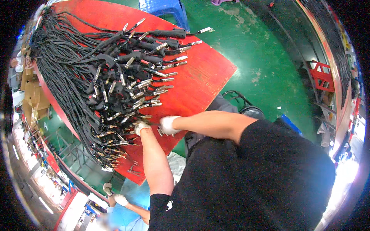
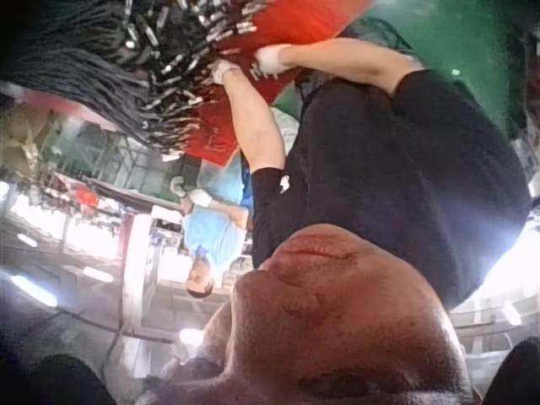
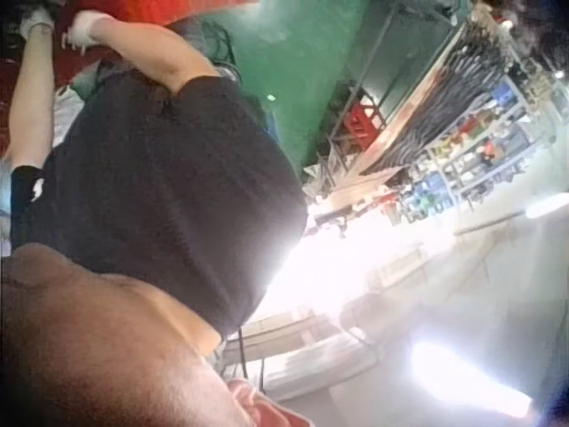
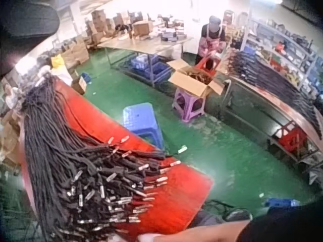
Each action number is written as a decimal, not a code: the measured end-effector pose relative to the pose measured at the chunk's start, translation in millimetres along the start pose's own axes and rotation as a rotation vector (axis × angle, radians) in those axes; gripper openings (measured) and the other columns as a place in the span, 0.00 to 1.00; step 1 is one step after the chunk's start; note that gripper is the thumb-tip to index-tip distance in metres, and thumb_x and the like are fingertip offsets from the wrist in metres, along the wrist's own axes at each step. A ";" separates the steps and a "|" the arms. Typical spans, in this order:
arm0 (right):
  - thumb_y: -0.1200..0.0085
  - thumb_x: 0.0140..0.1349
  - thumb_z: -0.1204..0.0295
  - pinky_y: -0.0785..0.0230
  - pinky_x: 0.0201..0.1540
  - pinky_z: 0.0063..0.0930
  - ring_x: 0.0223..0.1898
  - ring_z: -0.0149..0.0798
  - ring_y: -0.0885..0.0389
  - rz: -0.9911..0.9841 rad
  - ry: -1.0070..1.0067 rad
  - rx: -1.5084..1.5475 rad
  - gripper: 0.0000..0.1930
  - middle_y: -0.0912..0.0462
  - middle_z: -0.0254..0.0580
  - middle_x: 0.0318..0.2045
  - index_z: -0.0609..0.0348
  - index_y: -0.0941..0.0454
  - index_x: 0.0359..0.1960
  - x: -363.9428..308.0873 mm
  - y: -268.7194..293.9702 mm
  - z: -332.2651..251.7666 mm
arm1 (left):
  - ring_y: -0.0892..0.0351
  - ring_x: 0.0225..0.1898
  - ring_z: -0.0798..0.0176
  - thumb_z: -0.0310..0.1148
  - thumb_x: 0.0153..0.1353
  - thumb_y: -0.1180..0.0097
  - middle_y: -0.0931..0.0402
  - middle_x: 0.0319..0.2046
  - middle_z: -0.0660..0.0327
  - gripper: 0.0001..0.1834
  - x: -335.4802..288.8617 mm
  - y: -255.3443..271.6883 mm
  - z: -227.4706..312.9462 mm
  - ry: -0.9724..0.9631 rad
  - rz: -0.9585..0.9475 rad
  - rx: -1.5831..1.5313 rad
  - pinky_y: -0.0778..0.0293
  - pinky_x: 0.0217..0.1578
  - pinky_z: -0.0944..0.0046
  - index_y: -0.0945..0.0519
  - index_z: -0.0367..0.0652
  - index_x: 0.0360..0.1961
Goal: The recorder is inspecting and organizing a large bundle of black cables with metal connectors on a red workbench.
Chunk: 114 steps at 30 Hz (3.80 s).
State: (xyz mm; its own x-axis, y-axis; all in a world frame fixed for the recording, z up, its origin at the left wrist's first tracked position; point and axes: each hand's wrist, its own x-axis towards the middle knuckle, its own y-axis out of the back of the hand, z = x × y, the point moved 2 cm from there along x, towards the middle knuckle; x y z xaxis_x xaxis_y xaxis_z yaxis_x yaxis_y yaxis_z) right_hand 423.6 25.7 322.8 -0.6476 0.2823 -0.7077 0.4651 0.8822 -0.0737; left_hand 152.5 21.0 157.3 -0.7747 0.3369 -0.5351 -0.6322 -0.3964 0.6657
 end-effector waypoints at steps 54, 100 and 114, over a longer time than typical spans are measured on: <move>0.43 0.65 0.58 0.26 0.50 0.43 0.46 0.52 0.16 0.347 0.241 -0.055 0.19 0.15 0.52 0.42 0.57 0.22 0.51 -98.5 177.4 138.0 | 0.19 0.42 0.43 0.52 0.69 0.48 0.18 0.39 0.47 0.26 -264.9 19.1 96.5 -1.020 0.063 0.500 0.25 0.48 0.49 0.17 0.36 0.42; 0.47 0.64 0.63 0.28 0.55 0.47 0.52 0.57 0.19 0.684 0.346 0.326 0.19 0.17 0.55 0.47 0.56 0.24 0.55 -79.3 132.8 45.1 | 0.21 0.51 0.43 0.42 0.57 0.34 0.20 0.48 0.45 0.19 -215.8 -39.7 343.3 -1.960 -0.132 1.253 0.26 0.53 0.45 0.19 0.40 0.44; 0.46 0.64 0.60 0.29 0.53 0.45 0.51 0.56 0.19 0.665 0.386 0.637 0.16 0.17 0.55 0.46 0.55 0.23 0.49 -53.6 159.5 12.0 | 0.17 0.45 0.53 0.34 0.57 0.29 0.18 0.42 0.51 0.29 -161.4 -71.3 417.6 -1.300 -0.411 1.130 0.24 0.51 0.59 0.28 0.38 0.56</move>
State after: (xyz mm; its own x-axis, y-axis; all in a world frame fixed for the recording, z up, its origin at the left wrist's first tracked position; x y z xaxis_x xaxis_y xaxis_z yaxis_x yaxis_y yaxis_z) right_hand 539.7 146.7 340.5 -0.2373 0.8481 -0.4737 0.9680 0.1656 -0.1885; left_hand 327.7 351.4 413.4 0.2812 0.8732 -0.3982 -0.0142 0.4186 0.9080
